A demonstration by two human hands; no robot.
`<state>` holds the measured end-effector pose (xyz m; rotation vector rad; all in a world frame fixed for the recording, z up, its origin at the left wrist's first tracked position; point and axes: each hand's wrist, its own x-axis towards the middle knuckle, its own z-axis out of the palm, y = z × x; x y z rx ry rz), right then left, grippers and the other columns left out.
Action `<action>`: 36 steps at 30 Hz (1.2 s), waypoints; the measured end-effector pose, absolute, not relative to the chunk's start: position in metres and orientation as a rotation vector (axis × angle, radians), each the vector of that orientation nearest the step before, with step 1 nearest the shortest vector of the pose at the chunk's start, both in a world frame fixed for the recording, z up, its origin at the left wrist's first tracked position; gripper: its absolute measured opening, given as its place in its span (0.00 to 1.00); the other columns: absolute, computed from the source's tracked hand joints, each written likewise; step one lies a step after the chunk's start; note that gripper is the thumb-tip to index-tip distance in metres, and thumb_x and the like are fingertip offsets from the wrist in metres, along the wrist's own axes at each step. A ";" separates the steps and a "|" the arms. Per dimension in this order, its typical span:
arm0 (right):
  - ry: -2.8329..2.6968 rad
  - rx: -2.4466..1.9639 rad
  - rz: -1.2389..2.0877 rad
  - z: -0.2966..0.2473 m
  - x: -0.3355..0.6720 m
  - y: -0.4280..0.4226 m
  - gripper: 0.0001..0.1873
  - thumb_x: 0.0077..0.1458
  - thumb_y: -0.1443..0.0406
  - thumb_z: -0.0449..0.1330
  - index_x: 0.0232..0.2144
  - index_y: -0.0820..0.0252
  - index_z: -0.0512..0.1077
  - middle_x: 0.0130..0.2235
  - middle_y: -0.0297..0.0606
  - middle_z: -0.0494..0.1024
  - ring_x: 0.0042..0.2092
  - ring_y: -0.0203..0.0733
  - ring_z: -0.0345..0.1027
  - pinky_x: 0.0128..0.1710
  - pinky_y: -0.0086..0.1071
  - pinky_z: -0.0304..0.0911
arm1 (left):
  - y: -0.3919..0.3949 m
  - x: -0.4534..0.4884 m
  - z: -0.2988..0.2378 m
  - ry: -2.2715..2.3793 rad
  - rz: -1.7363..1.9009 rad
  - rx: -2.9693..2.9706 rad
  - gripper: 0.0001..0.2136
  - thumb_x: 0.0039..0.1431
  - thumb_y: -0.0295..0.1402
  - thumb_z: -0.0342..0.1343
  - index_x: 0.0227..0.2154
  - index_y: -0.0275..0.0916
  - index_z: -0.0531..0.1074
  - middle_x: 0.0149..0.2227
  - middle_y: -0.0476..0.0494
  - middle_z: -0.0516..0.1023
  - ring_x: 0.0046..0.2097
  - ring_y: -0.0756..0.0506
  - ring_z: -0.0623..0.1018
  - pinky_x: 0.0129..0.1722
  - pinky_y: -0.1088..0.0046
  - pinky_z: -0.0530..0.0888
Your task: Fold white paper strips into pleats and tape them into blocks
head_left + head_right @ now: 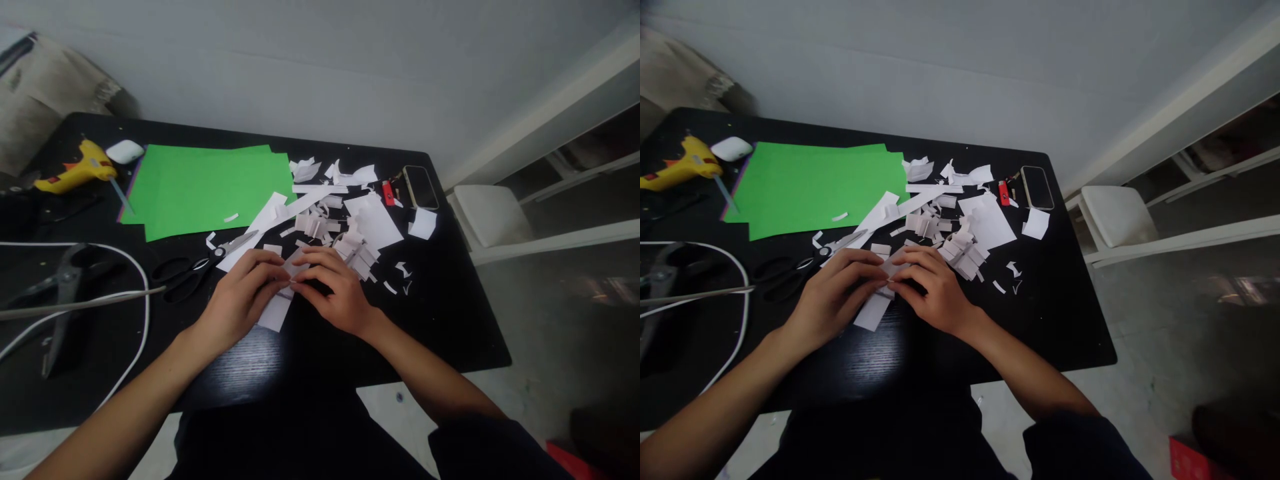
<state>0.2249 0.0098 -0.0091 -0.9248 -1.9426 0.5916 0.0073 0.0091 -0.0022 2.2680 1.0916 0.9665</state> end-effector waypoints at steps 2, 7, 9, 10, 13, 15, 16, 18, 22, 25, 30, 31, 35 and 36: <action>-1.935 -0.945 0.617 -0.009 0.225 0.010 0.03 0.62 0.67 0.67 0.38 0.53 0.79 0.46 0.39 0.84 0.56 0.48 0.74 0.58 0.52 0.72 | 0.009 0.007 -0.001 1.083 0.970 2.247 0.04 0.70 0.26 0.56 0.43 0.39 0.74 0.48 0.42 0.75 0.50 0.45 0.78 0.50 0.64 0.78; -1.928 -0.917 0.611 -0.010 0.225 0.011 0.03 0.61 0.68 0.68 0.38 0.55 0.79 0.41 0.38 0.84 0.52 0.47 0.75 0.55 0.49 0.74 | 0.009 0.008 0.001 1.086 0.978 2.221 0.04 0.69 0.25 0.58 0.43 0.39 0.74 0.47 0.43 0.75 0.49 0.46 0.78 0.50 0.66 0.78; -1.931 -0.902 0.578 -0.012 0.225 0.011 0.03 0.61 0.68 0.68 0.38 0.55 0.79 0.40 0.38 0.85 0.52 0.48 0.75 0.54 0.48 0.74 | 0.010 0.008 0.001 1.088 0.975 2.236 0.05 0.68 0.26 0.59 0.45 0.39 0.74 0.47 0.42 0.75 0.50 0.46 0.78 0.50 0.66 0.78; -1.938 -0.896 0.552 -0.013 0.225 0.011 0.03 0.61 0.68 0.68 0.38 0.55 0.79 0.40 0.38 0.85 0.53 0.48 0.74 0.54 0.48 0.74 | 0.010 0.008 0.001 1.087 0.973 2.252 0.06 0.68 0.26 0.59 0.46 0.39 0.74 0.48 0.42 0.75 0.50 0.46 0.78 0.51 0.66 0.78; -1.979 -0.877 0.434 -0.017 0.226 0.010 0.04 0.62 0.70 0.67 0.38 0.56 0.79 0.41 0.38 0.84 0.54 0.49 0.73 0.55 0.49 0.74 | 0.010 0.007 -0.002 1.083 0.962 2.318 0.05 0.69 0.26 0.58 0.46 0.38 0.74 0.48 0.41 0.74 0.51 0.45 0.77 0.51 0.65 0.78; -2.016 -0.862 0.345 -0.018 0.226 0.009 0.05 0.63 0.71 0.66 0.39 0.57 0.79 0.41 0.39 0.84 0.56 0.50 0.72 0.55 0.49 0.74 | 0.011 0.006 -0.004 1.087 0.948 2.364 0.05 0.69 0.26 0.57 0.45 0.38 0.73 0.49 0.40 0.73 0.51 0.44 0.77 0.51 0.64 0.78; -2.033 -0.856 0.303 -0.018 0.226 0.008 0.05 0.63 0.71 0.65 0.40 0.57 0.79 0.42 0.39 0.84 0.56 0.50 0.72 0.56 0.49 0.74 | 0.010 0.005 -0.005 1.088 0.942 2.384 0.05 0.70 0.26 0.57 0.45 0.38 0.73 0.50 0.40 0.73 0.51 0.44 0.77 0.51 0.64 0.78; -2.063 -0.846 0.233 -0.018 0.226 0.007 0.06 0.63 0.72 0.65 0.41 0.57 0.79 0.42 0.39 0.84 0.56 0.50 0.71 0.56 0.49 0.74 | 0.010 0.004 -0.007 1.089 0.930 2.410 0.05 0.70 0.26 0.56 0.46 0.37 0.73 0.51 0.38 0.72 0.52 0.43 0.77 0.51 0.63 0.78; -2.095 -0.846 0.161 -0.018 0.226 0.006 0.08 0.64 0.73 0.64 0.43 0.57 0.79 0.43 0.39 0.84 0.57 0.51 0.71 0.57 0.50 0.74 | 0.010 0.004 -0.009 1.084 0.927 2.402 0.05 0.70 0.26 0.56 0.46 0.37 0.72 0.52 0.39 0.71 0.53 0.43 0.76 0.52 0.62 0.78; -2.095 -0.862 0.150 -0.018 0.226 0.006 0.08 0.64 0.72 0.64 0.43 0.57 0.79 0.43 0.40 0.83 0.58 0.51 0.70 0.56 0.50 0.74 | 0.010 0.005 -0.008 1.074 0.934 2.403 0.05 0.70 0.26 0.56 0.46 0.38 0.72 0.51 0.39 0.72 0.52 0.43 0.76 0.52 0.62 0.78; -2.107 -0.938 0.150 -0.015 0.227 0.008 0.05 0.64 0.69 0.64 0.41 0.56 0.79 0.47 0.42 0.82 0.60 0.53 0.68 0.56 0.52 0.73 | 0.010 0.005 -0.009 1.101 0.910 2.438 0.05 0.71 0.26 0.54 0.46 0.38 0.71 0.51 0.39 0.72 0.52 0.43 0.76 0.51 0.63 0.78; -2.108 -0.942 0.156 -0.015 0.227 0.008 0.05 0.64 0.69 0.64 0.41 0.56 0.79 0.48 0.42 0.82 0.59 0.53 0.68 0.56 0.52 0.73 | 0.010 0.005 -0.008 1.103 0.905 2.449 0.05 0.71 0.26 0.54 0.46 0.38 0.71 0.51 0.39 0.72 0.52 0.43 0.76 0.51 0.63 0.78; -2.088 -0.921 0.230 -0.016 0.227 0.009 0.06 0.65 0.71 0.64 0.40 0.56 0.79 0.47 0.41 0.83 0.59 0.53 0.68 0.57 0.51 0.72 | 0.009 0.007 -0.005 1.089 0.904 2.447 0.04 0.71 0.26 0.54 0.46 0.37 0.71 0.52 0.38 0.72 0.53 0.43 0.76 0.52 0.63 0.78; -2.078 -0.917 0.266 -0.016 0.227 0.009 0.06 0.65 0.71 0.63 0.40 0.56 0.79 0.46 0.41 0.83 0.59 0.53 0.68 0.58 0.52 0.72 | 0.009 0.008 -0.004 1.088 0.908 2.431 0.04 0.71 0.26 0.55 0.45 0.37 0.71 0.52 0.38 0.72 0.53 0.42 0.76 0.53 0.62 0.78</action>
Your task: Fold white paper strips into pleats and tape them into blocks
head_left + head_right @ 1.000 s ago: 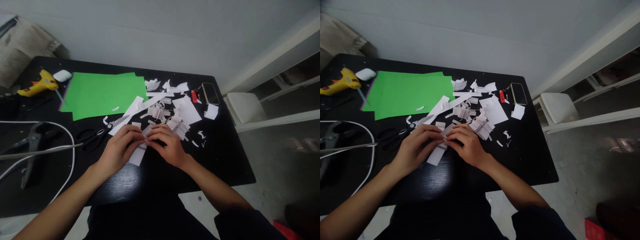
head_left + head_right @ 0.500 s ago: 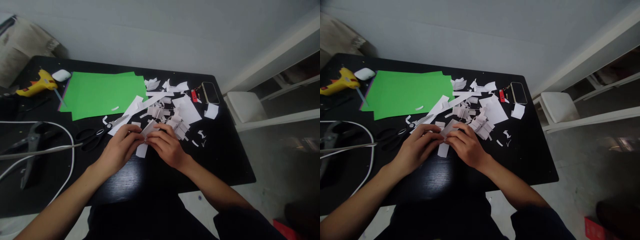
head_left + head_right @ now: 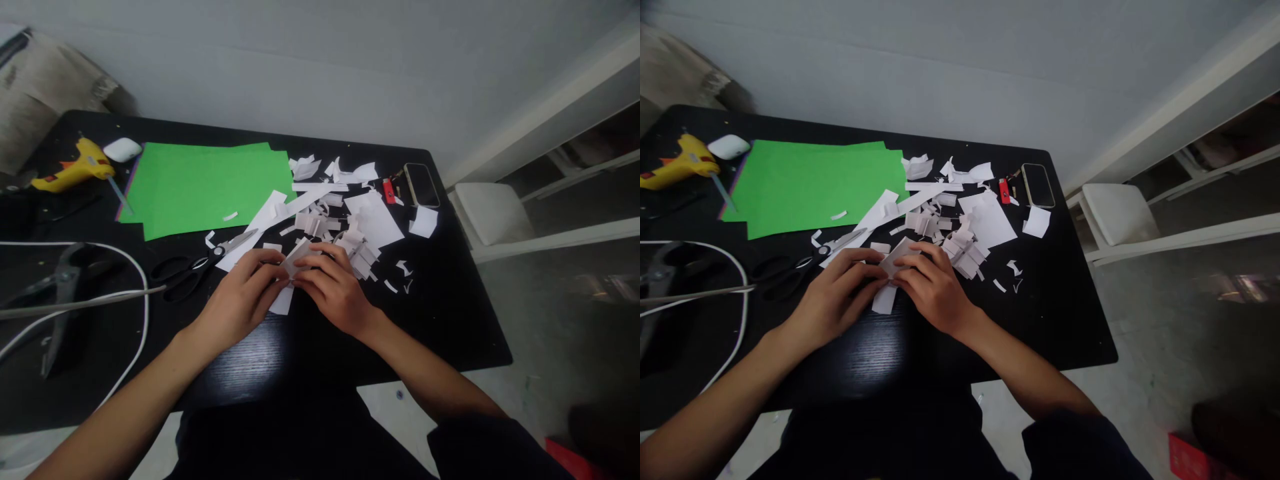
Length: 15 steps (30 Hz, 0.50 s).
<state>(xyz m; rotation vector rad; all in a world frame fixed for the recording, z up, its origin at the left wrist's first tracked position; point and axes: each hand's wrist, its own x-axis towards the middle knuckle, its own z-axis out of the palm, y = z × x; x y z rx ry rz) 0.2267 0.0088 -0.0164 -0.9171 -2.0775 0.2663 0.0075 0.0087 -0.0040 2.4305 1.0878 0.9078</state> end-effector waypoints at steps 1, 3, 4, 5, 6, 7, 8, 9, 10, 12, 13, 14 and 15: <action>-2.064 -0.917 0.308 -0.017 0.226 0.009 0.06 0.65 0.71 0.63 0.40 0.56 0.78 0.46 0.41 0.83 0.59 0.52 0.68 0.58 0.52 0.72 | 0.009 0.008 -0.003 1.091 0.912 2.410 0.04 0.70 0.26 0.55 0.45 0.37 0.72 0.52 0.38 0.73 0.54 0.43 0.77 0.53 0.62 0.78; -2.027 -0.930 0.396 -0.017 0.225 0.008 0.05 0.65 0.70 0.64 0.40 0.55 0.78 0.44 0.40 0.83 0.58 0.52 0.69 0.57 0.52 0.72 | 0.008 0.009 -0.002 1.102 0.916 2.371 0.04 0.71 0.27 0.55 0.45 0.37 0.72 0.52 0.38 0.73 0.54 0.43 0.77 0.53 0.63 0.78; -2.007 -0.936 0.438 -0.017 0.225 0.008 0.04 0.64 0.70 0.64 0.39 0.55 0.78 0.44 0.40 0.83 0.58 0.51 0.69 0.57 0.52 0.72 | 0.008 0.009 -0.002 1.105 0.912 2.355 0.04 0.71 0.27 0.55 0.45 0.38 0.72 0.52 0.39 0.73 0.54 0.43 0.77 0.54 0.63 0.78; -1.988 -0.942 0.477 -0.016 0.224 0.008 0.04 0.64 0.70 0.65 0.39 0.55 0.77 0.43 0.40 0.83 0.57 0.51 0.70 0.57 0.51 0.72 | 0.009 0.008 -0.002 1.106 0.906 2.340 0.04 0.71 0.27 0.55 0.45 0.38 0.72 0.52 0.39 0.73 0.54 0.43 0.77 0.54 0.63 0.78; -1.974 -0.946 0.513 -0.016 0.224 0.008 0.03 0.64 0.69 0.65 0.39 0.56 0.77 0.43 0.39 0.84 0.57 0.51 0.70 0.57 0.51 0.72 | 0.009 0.008 -0.002 1.103 0.900 2.327 0.04 0.71 0.27 0.54 0.45 0.38 0.73 0.53 0.40 0.74 0.55 0.43 0.77 0.54 0.64 0.78; -1.967 -0.948 0.546 -0.015 0.224 0.009 0.03 0.64 0.69 0.65 0.39 0.56 0.77 0.42 0.39 0.84 0.57 0.51 0.70 0.58 0.51 0.71 | 0.009 0.008 -0.002 1.100 0.892 2.315 0.04 0.71 0.27 0.54 0.45 0.38 0.73 0.53 0.40 0.74 0.55 0.44 0.77 0.54 0.64 0.78; -1.965 -0.949 0.575 -0.015 0.224 0.009 0.03 0.64 0.69 0.65 0.39 0.55 0.77 0.42 0.39 0.84 0.57 0.50 0.70 0.58 0.51 0.71 | 0.009 0.007 -0.002 1.099 0.887 2.305 0.04 0.71 0.27 0.54 0.44 0.38 0.73 0.53 0.40 0.74 0.55 0.44 0.77 0.54 0.64 0.77; -1.971 -0.948 0.602 -0.014 0.225 0.009 0.04 0.64 0.70 0.65 0.39 0.55 0.77 0.43 0.39 0.84 0.57 0.50 0.70 0.58 0.51 0.71 | 0.010 0.007 -0.002 1.100 0.883 2.299 0.04 0.71 0.27 0.54 0.44 0.38 0.73 0.52 0.40 0.74 0.55 0.44 0.77 0.54 0.64 0.77; -1.980 -0.946 0.625 -0.013 0.225 0.010 0.04 0.64 0.70 0.64 0.39 0.55 0.77 0.43 0.39 0.84 0.57 0.50 0.70 0.58 0.51 0.71 | 0.010 0.006 -0.002 1.102 0.880 2.295 0.04 0.71 0.27 0.54 0.44 0.39 0.73 0.52 0.41 0.73 0.55 0.44 0.77 0.55 0.64 0.77; -2.001 -0.943 0.665 -0.012 0.226 0.010 0.05 0.65 0.70 0.63 0.39 0.55 0.77 0.43 0.39 0.83 0.57 0.50 0.70 0.58 0.51 0.70 | 0.010 0.006 -0.001 1.103 0.874 2.295 0.04 0.71 0.27 0.54 0.43 0.39 0.73 0.52 0.41 0.73 0.55 0.44 0.76 0.55 0.64 0.77; -2.008 -0.943 0.681 -0.011 0.226 0.011 0.05 0.66 0.70 0.62 0.39 0.55 0.77 0.43 0.39 0.83 0.57 0.50 0.70 0.59 0.51 0.70 | 0.010 0.005 0.000 1.101 0.872 2.295 0.04 0.71 0.27 0.54 0.43 0.39 0.73 0.52 0.41 0.73 0.56 0.43 0.76 0.56 0.63 0.76; -2.011 -0.945 0.694 -0.010 0.227 0.011 0.05 0.66 0.70 0.62 0.40 0.55 0.77 0.43 0.38 0.83 0.57 0.50 0.69 0.59 0.51 0.70 | 0.011 0.005 0.000 1.096 0.868 2.297 0.04 0.71 0.27 0.53 0.43 0.39 0.73 0.52 0.40 0.73 0.56 0.43 0.76 0.56 0.63 0.76; -2.012 -0.946 0.705 -0.010 0.227 0.011 0.05 0.66 0.70 0.62 0.40 0.55 0.77 0.43 0.38 0.83 0.57 0.50 0.69 0.59 0.51 0.70 | 0.011 0.005 0.001 1.090 0.862 2.298 0.04 0.71 0.27 0.54 0.43 0.39 0.73 0.53 0.40 0.72 0.56 0.43 0.76 0.56 0.62 0.76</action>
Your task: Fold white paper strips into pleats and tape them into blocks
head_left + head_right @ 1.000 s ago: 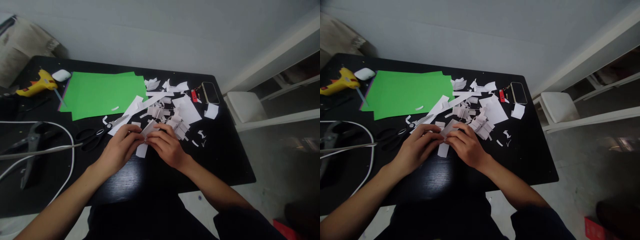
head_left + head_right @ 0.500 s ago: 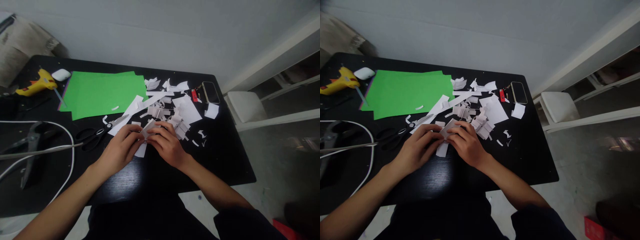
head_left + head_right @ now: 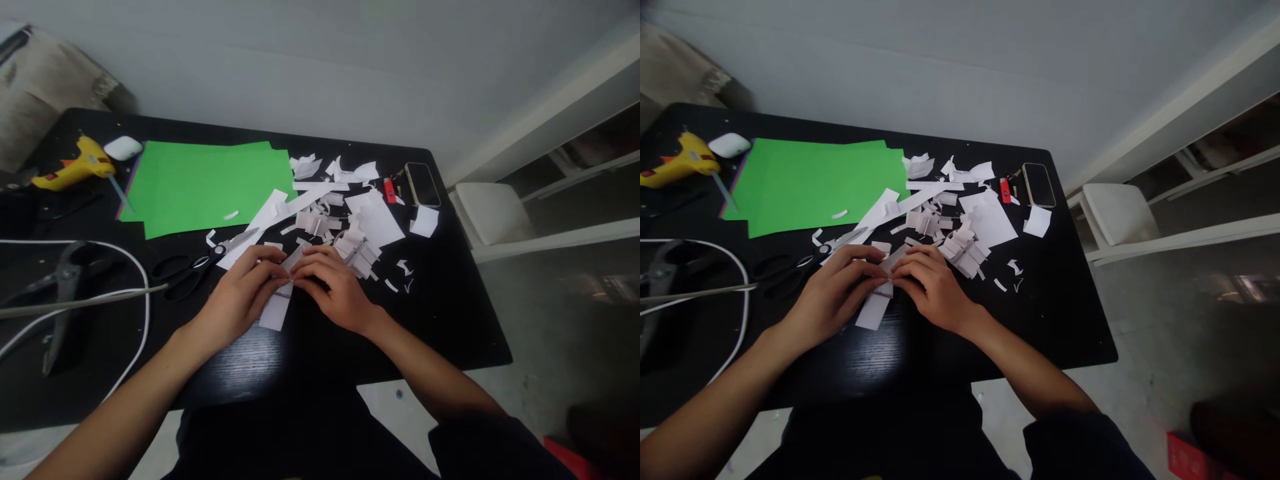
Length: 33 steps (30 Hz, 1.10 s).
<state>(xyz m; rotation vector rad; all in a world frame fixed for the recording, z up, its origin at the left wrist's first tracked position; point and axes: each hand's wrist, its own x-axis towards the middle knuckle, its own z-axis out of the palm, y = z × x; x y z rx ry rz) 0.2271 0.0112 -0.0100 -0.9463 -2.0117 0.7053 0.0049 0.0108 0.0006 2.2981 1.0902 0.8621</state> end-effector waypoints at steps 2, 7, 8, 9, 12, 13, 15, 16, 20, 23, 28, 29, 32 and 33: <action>-2.011 -0.947 0.726 -0.009 0.227 0.011 0.05 0.66 0.70 0.62 0.40 0.56 0.77 0.43 0.39 0.83 0.57 0.50 0.69 0.59 0.51 0.69 | 0.011 0.004 0.001 1.078 0.850 2.302 0.04 0.71 0.26 0.54 0.43 0.39 0.73 0.53 0.40 0.72 0.56 0.43 0.76 0.56 0.62 0.77; -2.006 -0.958 0.765 -0.007 0.228 0.011 0.05 0.66 0.69 0.62 0.39 0.55 0.77 0.43 0.38 0.83 0.57 0.49 0.70 0.58 0.52 0.69 | 0.012 0.002 0.001 1.040 0.826 2.314 0.05 0.71 0.26 0.53 0.44 0.38 0.73 0.54 0.39 0.71 0.56 0.42 0.76 0.56 0.60 0.77; -2.007 -0.957 0.770 -0.006 0.228 0.011 0.05 0.66 0.68 0.62 0.39 0.55 0.78 0.42 0.38 0.83 0.57 0.49 0.70 0.58 0.52 0.69 | 0.012 0.001 0.001 1.034 0.824 2.316 0.05 0.71 0.26 0.53 0.45 0.39 0.72 0.54 0.39 0.70 0.57 0.42 0.76 0.56 0.60 0.77; -2.007 -0.952 0.772 -0.006 0.227 0.011 0.05 0.66 0.68 0.62 0.39 0.55 0.78 0.42 0.39 0.83 0.56 0.49 0.70 0.58 0.52 0.69 | 0.012 0.001 0.001 1.029 0.822 2.317 0.05 0.71 0.26 0.53 0.45 0.39 0.72 0.54 0.39 0.70 0.57 0.42 0.76 0.56 0.60 0.77; -2.000 -0.939 0.771 -0.006 0.227 0.011 0.04 0.66 0.69 0.62 0.38 0.56 0.77 0.42 0.39 0.84 0.55 0.49 0.70 0.58 0.50 0.70 | 0.012 0.001 0.001 1.015 0.814 2.311 0.06 0.71 0.25 0.53 0.46 0.39 0.72 0.54 0.38 0.71 0.58 0.41 0.75 0.57 0.59 0.77; -1.996 -0.939 0.771 -0.006 0.227 0.011 0.04 0.66 0.69 0.62 0.38 0.56 0.77 0.42 0.39 0.84 0.55 0.49 0.71 0.58 0.50 0.70 | 0.012 0.001 0.001 1.011 0.812 2.308 0.06 0.71 0.25 0.53 0.46 0.39 0.72 0.54 0.38 0.71 0.58 0.41 0.75 0.57 0.58 0.77; -1.986 -0.939 0.774 -0.006 0.227 0.011 0.04 0.65 0.69 0.62 0.38 0.56 0.77 0.41 0.39 0.84 0.55 0.48 0.71 0.58 0.50 0.70 | 0.012 0.002 0.002 1.009 0.816 2.302 0.05 0.71 0.26 0.53 0.45 0.39 0.72 0.54 0.38 0.71 0.57 0.41 0.76 0.57 0.58 0.77; -1.981 -0.937 0.779 -0.006 0.227 0.011 0.04 0.65 0.69 0.62 0.38 0.56 0.77 0.41 0.39 0.84 0.55 0.48 0.71 0.58 0.50 0.69 | 0.013 0.002 0.003 1.010 0.820 2.301 0.05 0.71 0.26 0.54 0.45 0.39 0.72 0.54 0.38 0.71 0.57 0.41 0.76 0.56 0.58 0.77; -1.950 -0.931 0.821 -0.005 0.227 0.010 0.03 0.65 0.70 0.63 0.37 0.58 0.77 0.41 0.40 0.84 0.53 0.46 0.73 0.58 0.47 0.69 | 0.012 0.002 0.005 1.020 0.852 2.293 0.04 0.69 0.26 0.56 0.43 0.39 0.74 0.52 0.39 0.74 0.55 0.42 0.77 0.55 0.60 0.78; -1.914 -0.937 0.868 -0.003 0.227 0.010 0.03 0.64 0.70 0.63 0.37 0.58 0.77 0.41 0.40 0.83 0.52 0.45 0.74 0.57 0.46 0.69 | 0.013 0.002 0.005 1.012 0.907 2.295 0.04 0.68 0.26 0.58 0.44 0.39 0.75 0.51 0.40 0.77 0.54 0.42 0.78 0.54 0.60 0.78; -1.876 -0.943 0.913 -0.003 0.227 0.009 0.03 0.64 0.69 0.63 0.38 0.57 0.77 0.42 0.39 0.83 0.52 0.45 0.74 0.57 0.47 0.70 | 0.014 0.004 0.006 0.923 1.004 2.334 0.07 0.66 0.26 0.60 0.46 0.40 0.76 0.48 0.41 0.80 0.52 0.42 0.79 0.54 0.59 0.77; -1.875 -0.947 0.918 -0.003 0.227 0.009 0.03 0.64 0.68 0.63 0.38 0.56 0.77 0.42 0.39 0.83 0.52 0.45 0.75 0.57 0.47 0.70 | 0.015 0.004 0.006 0.907 1.011 2.338 0.08 0.66 0.26 0.60 0.46 0.41 0.77 0.47 0.42 0.81 0.52 0.42 0.80 0.54 0.59 0.77; -1.871 -0.957 0.935 -0.003 0.227 0.009 0.03 0.64 0.68 0.63 0.37 0.56 0.77 0.42 0.38 0.83 0.53 0.45 0.74 0.58 0.47 0.70 | 0.016 0.004 0.007 0.876 1.017 2.344 0.08 0.66 0.26 0.61 0.45 0.42 0.77 0.44 0.44 0.83 0.50 0.42 0.81 0.53 0.58 0.77; -1.865 -0.956 0.947 -0.003 0.227 0.009 0.03 0.64 0.68 0.63 0.37 0.56 0.77 0.42 0.38 0.83 0.53 0.44 0.74 0.58 0.47 0.70 | 0.016 0.003 0.008 0.865 1.015 2.348 0.08 0.66 0.26 0.61 0.45 0.42 0.77 0.43 0.44 0.83 0.50 0.42 0.81 0.52 0.58 0.77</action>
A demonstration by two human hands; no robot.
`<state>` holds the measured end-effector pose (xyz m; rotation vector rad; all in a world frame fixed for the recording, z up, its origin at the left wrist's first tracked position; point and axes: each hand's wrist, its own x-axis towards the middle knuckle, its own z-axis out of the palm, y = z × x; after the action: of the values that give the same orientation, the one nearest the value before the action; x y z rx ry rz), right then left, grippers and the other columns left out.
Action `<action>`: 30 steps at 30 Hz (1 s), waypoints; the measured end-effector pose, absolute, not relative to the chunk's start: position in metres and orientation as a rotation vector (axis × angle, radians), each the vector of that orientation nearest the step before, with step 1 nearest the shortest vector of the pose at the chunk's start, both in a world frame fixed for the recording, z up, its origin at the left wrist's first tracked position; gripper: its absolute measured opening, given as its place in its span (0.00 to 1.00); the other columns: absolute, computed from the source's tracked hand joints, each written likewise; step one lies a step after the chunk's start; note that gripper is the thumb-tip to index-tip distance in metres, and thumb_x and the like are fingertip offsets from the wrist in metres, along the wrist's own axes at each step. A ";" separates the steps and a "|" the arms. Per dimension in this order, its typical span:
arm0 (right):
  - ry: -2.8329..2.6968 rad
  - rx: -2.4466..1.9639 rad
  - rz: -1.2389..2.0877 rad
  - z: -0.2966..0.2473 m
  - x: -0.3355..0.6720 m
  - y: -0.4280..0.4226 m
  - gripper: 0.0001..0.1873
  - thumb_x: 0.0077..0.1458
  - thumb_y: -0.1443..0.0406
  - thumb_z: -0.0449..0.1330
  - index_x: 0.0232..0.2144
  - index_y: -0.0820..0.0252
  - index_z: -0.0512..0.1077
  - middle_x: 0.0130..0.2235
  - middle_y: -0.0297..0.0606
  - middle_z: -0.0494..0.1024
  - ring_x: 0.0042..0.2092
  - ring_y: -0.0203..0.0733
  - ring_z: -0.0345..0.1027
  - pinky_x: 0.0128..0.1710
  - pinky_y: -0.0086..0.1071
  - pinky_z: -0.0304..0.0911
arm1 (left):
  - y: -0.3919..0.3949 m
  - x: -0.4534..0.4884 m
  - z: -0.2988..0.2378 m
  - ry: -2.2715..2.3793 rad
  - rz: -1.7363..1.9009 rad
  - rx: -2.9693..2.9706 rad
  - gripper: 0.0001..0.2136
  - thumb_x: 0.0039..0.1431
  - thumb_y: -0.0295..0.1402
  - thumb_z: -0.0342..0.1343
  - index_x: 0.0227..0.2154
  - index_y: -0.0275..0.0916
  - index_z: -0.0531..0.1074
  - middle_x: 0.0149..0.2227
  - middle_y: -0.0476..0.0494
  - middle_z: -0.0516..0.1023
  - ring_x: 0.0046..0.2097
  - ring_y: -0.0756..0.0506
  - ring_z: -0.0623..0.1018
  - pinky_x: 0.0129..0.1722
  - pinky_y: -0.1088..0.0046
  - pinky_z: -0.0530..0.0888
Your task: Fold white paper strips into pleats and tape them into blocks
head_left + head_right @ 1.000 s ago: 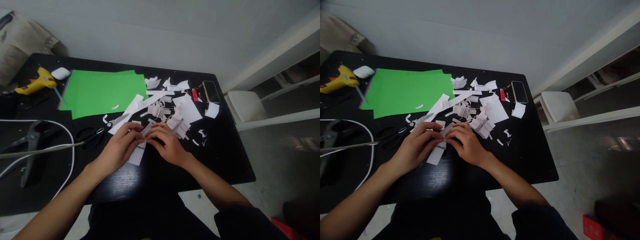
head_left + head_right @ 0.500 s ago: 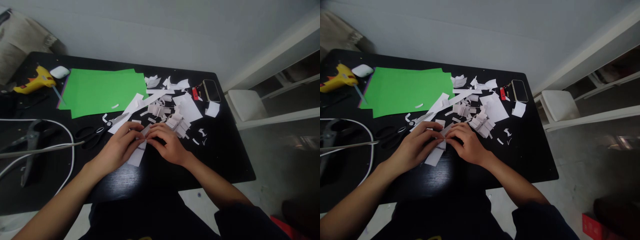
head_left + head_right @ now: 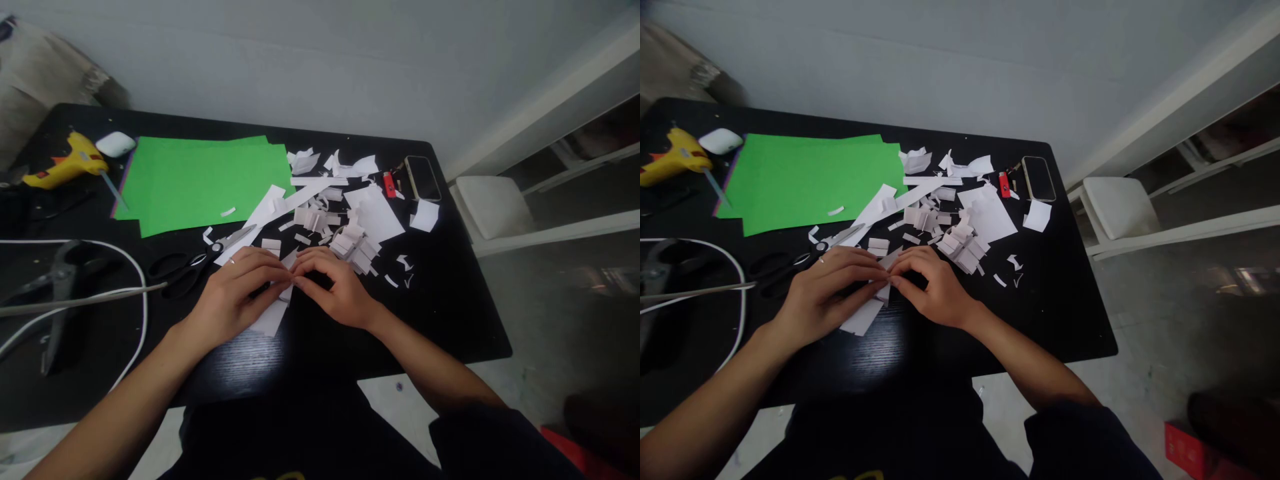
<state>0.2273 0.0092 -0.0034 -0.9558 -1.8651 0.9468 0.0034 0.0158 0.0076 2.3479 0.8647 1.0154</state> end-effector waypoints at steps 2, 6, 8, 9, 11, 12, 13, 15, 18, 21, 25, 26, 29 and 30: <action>-1.848 -0.952 0.978 -0.003 0.227 0.009 0.03 0.64 0.68 0.64 0.37 0.56 0.77 0.42 0.38 0.83 0.53 0.44 0.75 0.58 0.46 0.70 | 0.016 0.003 0.008 0.847 1.013 2.351 0.08 0.65 0.25 0.61 0.45 0.42 0.78 0.42 0.44 0.83 0.49 0.42 0.80 0.52 0.58 0.77; -1.819 -0.954 1.050 0.001 0.227 0.008 0.02 0.64 0.68 0.64 0.37 0.56 0.77 0.42 0.39 0.83 0.53 0.44 0.75 0.58 0.46 0.70 | 0.015 0.001 0.009 0.878 0.977 2.239 0.06 0.65 0.26 0.60 0.42 0.42 0.78 0.40 0.44 0.82 0.47 0.43 0.81 0.48 0.61 0.78; -1.806 -0.947 1.084 0.003 0.227 0.007 0.02 0.63 0.67 0.64 0.37 0.56 0.77 0.43 0.39 0.83 0.53 0.45 0.76 0.58 0.46 0.71 | 0.014 0.000 0.011 0.889 0.943 2.127 0.04 0.66 0.28 0.60 0.40 0.41 0.78 0.39 0.44 0.82 0.45 0.43 0.81 0.46 0.63 0.78; -1.799 -0.941 1.101 0.004 0.227 0.007 0.01 0.63 0.67 0.65 0.37 0.56 0.77 0.43 0.39 0.83 0.53 0.45 0.76 0.57 0.46 0.71 | 0.014 0.000 0.012 0.898 0.928 2.069 0.03 0.66 0.29 0.60 0.39 0.41 0.78 0.39 0.44 0.82 0.43 0.44 0.81 0.45 0.64 0.78; -1.788 -0.922 1.133 0.007 0.227 0.007 0.02 0.62 0.67 0.65 0.36 0.56 0.77 0.43 0.39 0.84 0.52 0.45 0.76 0.58 0.45 0.71 | 0.013 0.001 0.014 0.930 0.903 1.962 0.02 0.65 0.30 0.62 0.38 0.40 0.78 0.38 0.44 0.82 0.41 0.45 0.81 0.44 0.66 0.78; -1.785 -0.908 1.148 0.008 0.228 0.007 0.02 0.62 0.68 0.66 0.35 0.56 0.77 0.43 0.39 0.84 0.52 0.45 0.76 0.58 0.45 0.71 | 0.012 0.001 0.015 0.947 0.896 1.915 0.02 0.64 0.30 0.62 0.38 0.40 0.78 0.38 0.45 0.82 0.40 0.46 0.81 0.43 0.67 0.78; -1.784 -0.893 1.158 0.008 0.228 0.007 0.02 0.62 0.68 0.65 0.35 0.57 0.77 0.43 0.39 0.84 0.52 0.45 0.76 0.58 0.45 0.70 | 0.012 0.002 0.016 0.960 0.892 1.871 0.03 0.63 0.30 0.63 0.38 0.40 0.77 0.38 0.46 0.81 0.40 0.46 0.81 0.43 0.68 0.79; -1.796 -0.867 1.163 0.009 0.229 0.008 0.03 0.62 0.69 0.65 0.34 0.57 0.77 0.42 0.39 0.83 0.53 0.45 0.76 0.59 0.46 0.69 | 0.011 0.003 0.017 0.963 0.893 1.787 0.05 0.61 0.30 0.65 0.39 0.40 0.76 0.37 0.46 0.81 0.39 0.47 0.80 0.42 0.70 0.79; -1.842 -0.858 1.144 0.011 0.231 0.009 0.03 0.62 0.69 0.64 0.34 0.56 0.77 0.43 0.40 0.83 0.53 0.46 0.75 0.59 0.47 0.69 | 0.010 0.003 0.016 0.947 0.888 1.689 0.08 0.61 0.30 0.66 0.40 0.40 0.75 0.37 0.47 0.80 0.39 0.47 0.81 0.41 0.71 0.80; -1.866 -0.859 1.121 0.011 0.232 0.009 0.03 0.62 0.68 0.64 0.34 0.56 0.76 0.44 0.39 0.83 0.53 0.46 0.75 0.59 0.48 0.69 | 0.010 0.002 0.016 0.935 0.878 1.664 0.08 0.61 0.30 0.66 0.40 0.40 0.74 0.37 0.46 0.79 0.39 0.47 0.80 0.41 0.71 0.80; -1.869 -0.855 1.123 0.011 0.231 0.007 0.02 0.62 0.68 0.64 0.35 0.56 0.76 0.45 0.40 0.82 0.55 0.46 0.74 0.60 0.49 0.69 | 0.011 0.001 0.016 0.925 0.873 1.656 0.07 0.60 0.30 0.66 0.39 0.40 0.74 0.37 0.46 0.79 0.40 0.47 0.80 0.43 0.70 0.80; -1.868 -0.859 1.125 0.011 0.231 0.007 0.02 0.63 0.68 0.63 0.35 0.56 0.76 0.45 0.40 0.82 0.55 0.46 0.74 0.60 0.48 0.69 | 0.011 0.000 0.016 0.920 0.871 1.653 0.07 0.60 0.29 0.66 0.39 0.41 0.74 0.37 0.47 0.79 0.41 0.47 0.80 0.44 0.70 0.80; -1.874 -0.869 1.110 0.010 0.231 0.006 0.03 0.62 0.68 0.64 0.35 0.55 0.76 0.45 0.40 0.82 0.56 0.46 0.73 0.59 0.48 0.69 | 0.011 0.001 0.017 0.911 0.870 1.647 0.07 0.60 0.29 0.66 0.39 0.41 0.74 0.37 0.47 0.79 0.41 0.48 0.81 0.43 0.71 0.80; -1.882 -0.867 1.096 0.010 0.231 0.006 0.03 0.62 0.68 0.64 0.36 0.55 0.76 0.45 0.40 0.82 0.56 0.46 0.73 0.59 0.48 0.69 | 0.011 0.001 0.017 0.912 0.870 1.646 0.08 0.60 0.29 0.66 0.40 0.41 0.74 0.37 0.48 0.79 0.41 0.48 0.81 0.43 0.71 0.80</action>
<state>0.2307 0.0056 0.0101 -0.8672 -1.8817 1.0963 0.0009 0.0110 0.0166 1.6465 0.9119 0.8704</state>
